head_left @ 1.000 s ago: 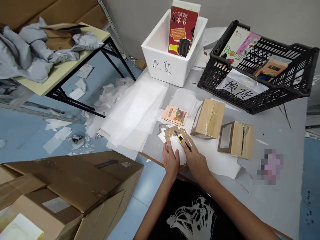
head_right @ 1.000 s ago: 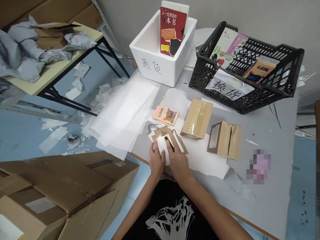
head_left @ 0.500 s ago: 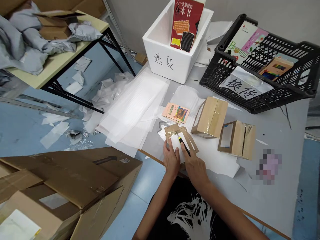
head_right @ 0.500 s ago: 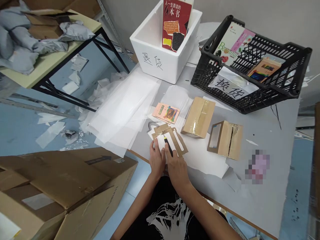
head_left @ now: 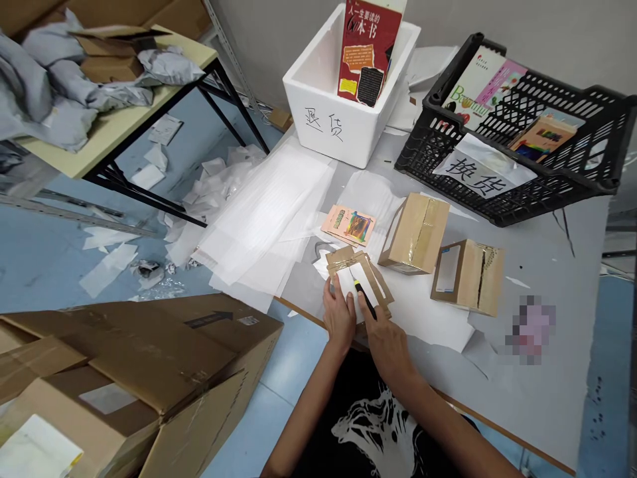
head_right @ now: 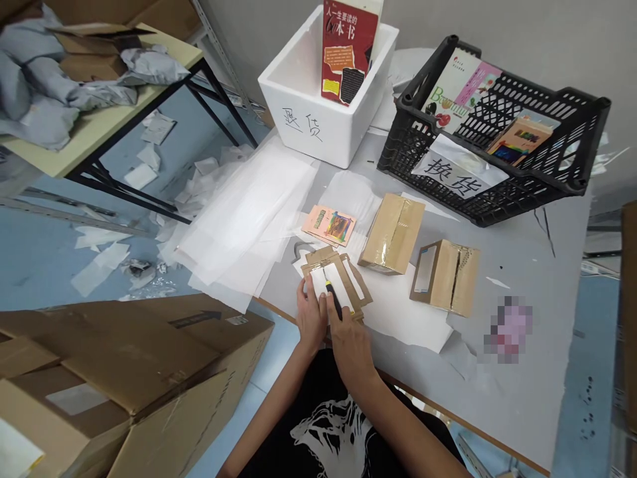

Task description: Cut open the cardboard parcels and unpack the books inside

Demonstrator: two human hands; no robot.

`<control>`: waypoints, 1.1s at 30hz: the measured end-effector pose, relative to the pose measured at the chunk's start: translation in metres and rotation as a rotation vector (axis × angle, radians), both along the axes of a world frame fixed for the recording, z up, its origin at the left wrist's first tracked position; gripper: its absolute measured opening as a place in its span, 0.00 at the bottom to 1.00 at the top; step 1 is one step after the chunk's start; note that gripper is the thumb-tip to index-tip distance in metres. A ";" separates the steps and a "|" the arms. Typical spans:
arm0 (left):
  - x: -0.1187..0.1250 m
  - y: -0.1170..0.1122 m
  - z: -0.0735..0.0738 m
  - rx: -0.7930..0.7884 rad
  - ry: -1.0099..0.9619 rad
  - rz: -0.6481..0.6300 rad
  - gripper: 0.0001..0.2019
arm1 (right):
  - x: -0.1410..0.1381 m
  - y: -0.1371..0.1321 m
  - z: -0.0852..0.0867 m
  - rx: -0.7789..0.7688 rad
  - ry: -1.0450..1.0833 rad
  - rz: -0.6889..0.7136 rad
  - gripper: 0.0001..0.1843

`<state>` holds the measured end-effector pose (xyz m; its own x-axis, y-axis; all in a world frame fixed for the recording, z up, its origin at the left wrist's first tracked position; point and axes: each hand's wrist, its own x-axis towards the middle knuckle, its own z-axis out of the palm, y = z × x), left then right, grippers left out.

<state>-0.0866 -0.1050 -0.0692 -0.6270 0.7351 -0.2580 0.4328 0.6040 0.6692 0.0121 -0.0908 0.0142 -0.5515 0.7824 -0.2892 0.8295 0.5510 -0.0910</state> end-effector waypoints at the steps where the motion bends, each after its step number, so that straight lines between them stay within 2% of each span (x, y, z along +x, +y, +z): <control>1: 0.000 0.000 0.000 0.006 0.001 0.002 0.28 | 0.001 -0.002 0.001 -0.003 -0.006 -0.005 0.38; 6: 0.000 0.002 0.001 0.014 0.025 -0.003 0.28 | 0.012 -0.017 0.000 0.015 -0.072 0.000 0.41; 11: 0.000 0.002 0.002 -0.007 0.045 -0.012 0.28 | 0.039 -0.040 0.006 0.019 -0.135 0.037 0.43; 15: 0.000 0.002 0.002 0.008 0.063 -0.007 0.29 | 0.065 -0.060 0.011 0.001 -0.107 0.049 0.45; 19: 0.000 0.001 0.001 0.029 0.074 -0.013 0.29 | 0.085 -0.066 0.014 -0.028 -0.038 0.041 0.47; 22: -0.002 0.000 0.002 0.011 0.072 -0.028 0.30 | 0.106 -0.063 0.017 -0.036 0.017 -0.004 0.44; 24: -0.004 0.000 0.006 -0.008 0.081 -0.051 0.30 | 0.127 -0.060 0.014 0.022 0.025 -0.105 0.40; 27: -0.009 0.002 0.014 -0.021 0.151 -0.113 0.31 | 0.163 -0.055 -0.006 0.125 -0.081 -0.296 0.37; 29: -0.011 0.004 0.020 -0.021 0.200 -0.155 0.34 | 0.183 -0.054 -0.032 0.153 -0.173 -0.354 0.38; 33: -0.010 0.007 0.028 -0.047 0.161 -0.189 0.39 | 0.204 -0.062 -0.093 0.181 -0.189 -0.335 0.36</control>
